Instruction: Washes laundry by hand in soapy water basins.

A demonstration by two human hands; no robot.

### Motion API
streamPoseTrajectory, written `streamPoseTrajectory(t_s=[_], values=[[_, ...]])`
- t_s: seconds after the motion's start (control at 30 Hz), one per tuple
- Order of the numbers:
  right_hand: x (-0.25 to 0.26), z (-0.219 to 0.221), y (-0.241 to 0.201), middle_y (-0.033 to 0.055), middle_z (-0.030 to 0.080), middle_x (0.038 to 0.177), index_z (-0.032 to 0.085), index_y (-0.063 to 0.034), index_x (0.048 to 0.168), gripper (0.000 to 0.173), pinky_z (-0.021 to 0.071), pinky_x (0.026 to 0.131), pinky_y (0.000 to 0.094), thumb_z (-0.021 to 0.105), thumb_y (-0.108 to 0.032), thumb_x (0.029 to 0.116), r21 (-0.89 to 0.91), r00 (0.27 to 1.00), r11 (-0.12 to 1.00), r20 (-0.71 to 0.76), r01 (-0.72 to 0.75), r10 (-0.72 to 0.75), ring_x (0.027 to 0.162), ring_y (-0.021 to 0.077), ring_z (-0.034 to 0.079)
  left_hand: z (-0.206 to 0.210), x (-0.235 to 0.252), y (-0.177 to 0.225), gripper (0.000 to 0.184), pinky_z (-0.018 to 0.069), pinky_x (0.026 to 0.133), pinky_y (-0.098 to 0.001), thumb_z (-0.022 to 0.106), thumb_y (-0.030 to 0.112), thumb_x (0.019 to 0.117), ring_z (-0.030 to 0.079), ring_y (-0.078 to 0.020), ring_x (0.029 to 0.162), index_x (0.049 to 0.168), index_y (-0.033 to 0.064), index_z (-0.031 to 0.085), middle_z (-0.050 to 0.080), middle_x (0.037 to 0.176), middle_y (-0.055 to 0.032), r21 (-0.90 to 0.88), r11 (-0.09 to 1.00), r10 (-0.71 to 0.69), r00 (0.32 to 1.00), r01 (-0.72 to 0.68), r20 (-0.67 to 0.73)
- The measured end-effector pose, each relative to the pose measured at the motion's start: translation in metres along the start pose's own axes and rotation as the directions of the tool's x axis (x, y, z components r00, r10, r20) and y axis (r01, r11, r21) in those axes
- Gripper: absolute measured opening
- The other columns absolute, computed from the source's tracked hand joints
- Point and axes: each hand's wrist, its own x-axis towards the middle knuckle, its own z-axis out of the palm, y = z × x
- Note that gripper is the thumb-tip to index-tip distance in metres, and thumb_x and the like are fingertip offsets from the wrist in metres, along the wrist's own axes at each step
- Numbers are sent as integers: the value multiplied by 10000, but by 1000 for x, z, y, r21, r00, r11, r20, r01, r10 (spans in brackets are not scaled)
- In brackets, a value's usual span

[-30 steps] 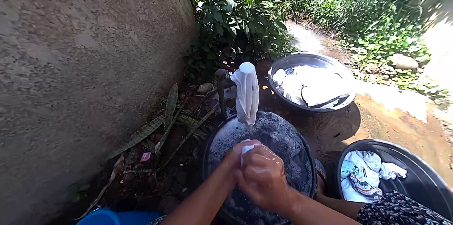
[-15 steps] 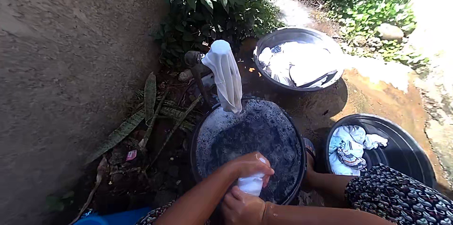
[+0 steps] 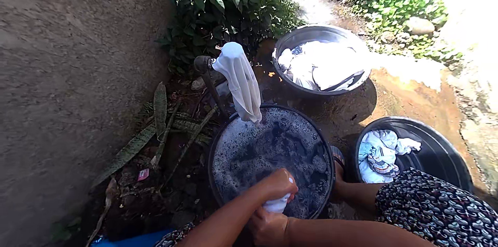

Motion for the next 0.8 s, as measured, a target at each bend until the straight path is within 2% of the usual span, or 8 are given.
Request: streamPoseTrajectory(t_s=[0.2,0.3,0.37,0.43,0.5,0.6,0.7,0.8], values=[[-3,22,-12,97,742,918,767,-62,813,180,582,785,389,623,24,879,-11,1000,1000,3,-1,1,972,243,715,9,15,-9,303,504,795,-434,532,213,1031,629,-204,801,910,-26,674,672,858,-113,130,988,-87,996,85,8],[-4,-4,4,58,742,931,767,-89,863,160,561,825,407,627,-22,902,224,993,972,-74,-70,88,967,235,704,3,11,-18,321,537,675,-279,481,197,1067,627,-80,644,850,24,642,654,721,-1,-230,968,-96,995,99,23],[-5,-29,29,44,693,866,738,-134,836,54,536,886,471,692,-134,865,468,941,864,-166,-187,293,922,262,675,-8,5,-26,424,575,664,-262,350,278,1129,670,-103,646,883,51,611,663,710,-6,-599,791,-116,992,124,52],[-16,-56,64,148,675,1063,697,-73,1001,224,469,1039,567,755,-157,801,726,861,618,-72,-301,504,1144,355,624,-15,-1,-30,590,573,663,-308,222,463,1121,686,-159,686,969,61,625,688,756,-56,-837,540,-150,989,86,5],[-34,-75,111,203,610,1247,616,29,1186,408,458,1080,434,720,-84,808,903,718,227,117,-364,686,1246,288,561,-23,-8,-28,803,593,702,-397,86,707,1017,704,-237,827,1173,108,598,708,941,-111,-932,361,-161,986,27,-33],[-57,-88,191,124,661,1102,485,0,1292,410,600,838,363,631,-13,909,869,299,-484,491,-105,818,971,184,688,-43,-18,-17,991,593,790,-503,-24,829,906,665,-393,1111,1564,161,296,584,1374,-223,-929,362,-62,992,-77,-107],[-70,-86,282,118,646,1029,486,-42,1295,290,587,776,410,537,-56,1010,779,-19,-547,580,307,815,888,214,666,-64,-26,-1,771,579,887,-520,37,638,1044,667,-370,1150,1602,135,211,591,1387,-202,-847,492,-35,967,-202,-251],[-91,-81,366,146,516,1458,434,-110,1495,559,535,975,527,640,-290,1008,803,-114,-554,585,220,803,1291,319,555,-76,-28,-1,549,591,887,-462,212,439,1123,696,-307,1100,1571,130,284,644,1318,-155,-783,565,-42,938,-262,-344]])
